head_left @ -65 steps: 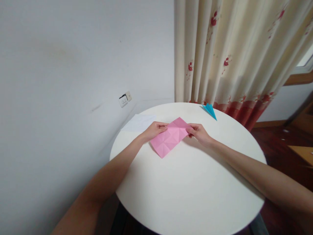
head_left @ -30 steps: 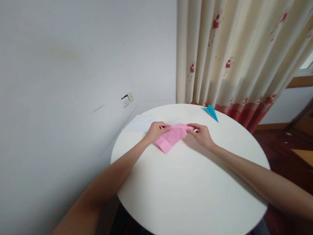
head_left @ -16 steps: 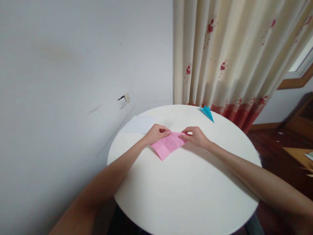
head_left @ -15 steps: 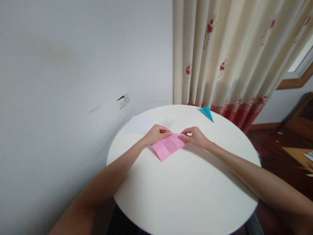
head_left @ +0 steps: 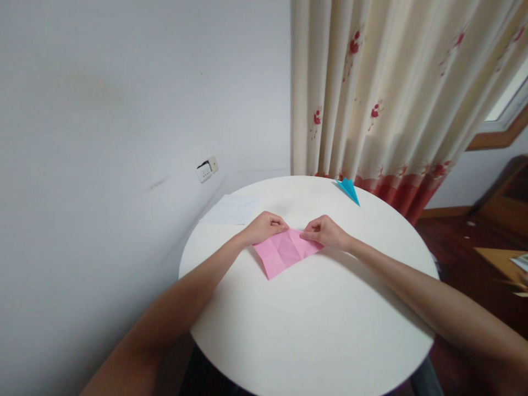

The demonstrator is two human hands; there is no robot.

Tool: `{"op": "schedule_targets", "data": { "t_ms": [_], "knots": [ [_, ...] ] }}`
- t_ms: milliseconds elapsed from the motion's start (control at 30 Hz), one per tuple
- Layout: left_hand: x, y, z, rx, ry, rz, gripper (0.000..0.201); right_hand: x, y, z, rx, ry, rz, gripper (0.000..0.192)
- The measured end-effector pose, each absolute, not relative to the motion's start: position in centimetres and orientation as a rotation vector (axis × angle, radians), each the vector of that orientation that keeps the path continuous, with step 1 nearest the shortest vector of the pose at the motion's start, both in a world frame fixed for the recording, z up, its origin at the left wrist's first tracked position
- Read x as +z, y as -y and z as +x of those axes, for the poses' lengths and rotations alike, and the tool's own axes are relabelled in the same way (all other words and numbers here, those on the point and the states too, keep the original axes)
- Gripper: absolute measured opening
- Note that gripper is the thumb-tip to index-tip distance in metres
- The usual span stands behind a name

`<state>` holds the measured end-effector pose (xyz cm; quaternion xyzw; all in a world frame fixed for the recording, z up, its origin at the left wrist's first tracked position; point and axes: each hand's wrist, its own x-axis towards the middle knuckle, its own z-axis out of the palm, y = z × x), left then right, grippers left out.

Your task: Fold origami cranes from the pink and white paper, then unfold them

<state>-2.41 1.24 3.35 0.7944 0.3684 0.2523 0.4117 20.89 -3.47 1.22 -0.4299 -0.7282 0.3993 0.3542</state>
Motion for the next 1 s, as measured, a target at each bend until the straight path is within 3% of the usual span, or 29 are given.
{"op": "schedule_targets", "data": {
  "t_ms": [367, 867, 1000],
  "knots": [
    [3.4, -0.2, -2.0, 0.383, -0.873, 2.248, 0.028, 0.3, 3.3, 20.1, 1.084, 1.972, -1.043, 0.037],
    [3.2, -1.5, -3.2, 0.585, -1.100, 1.828, 0.024, 1.0, 0.0, 26.9, 0.852, 2.014, -1.210, 0.032],
    [2.9, -1.6, -3.3, 0.596, -1.105, 1.800, 0.026, 0.7, -1.0, 28.0, 0.701, 1.778, -1.353, 0.037]
  ]
}}
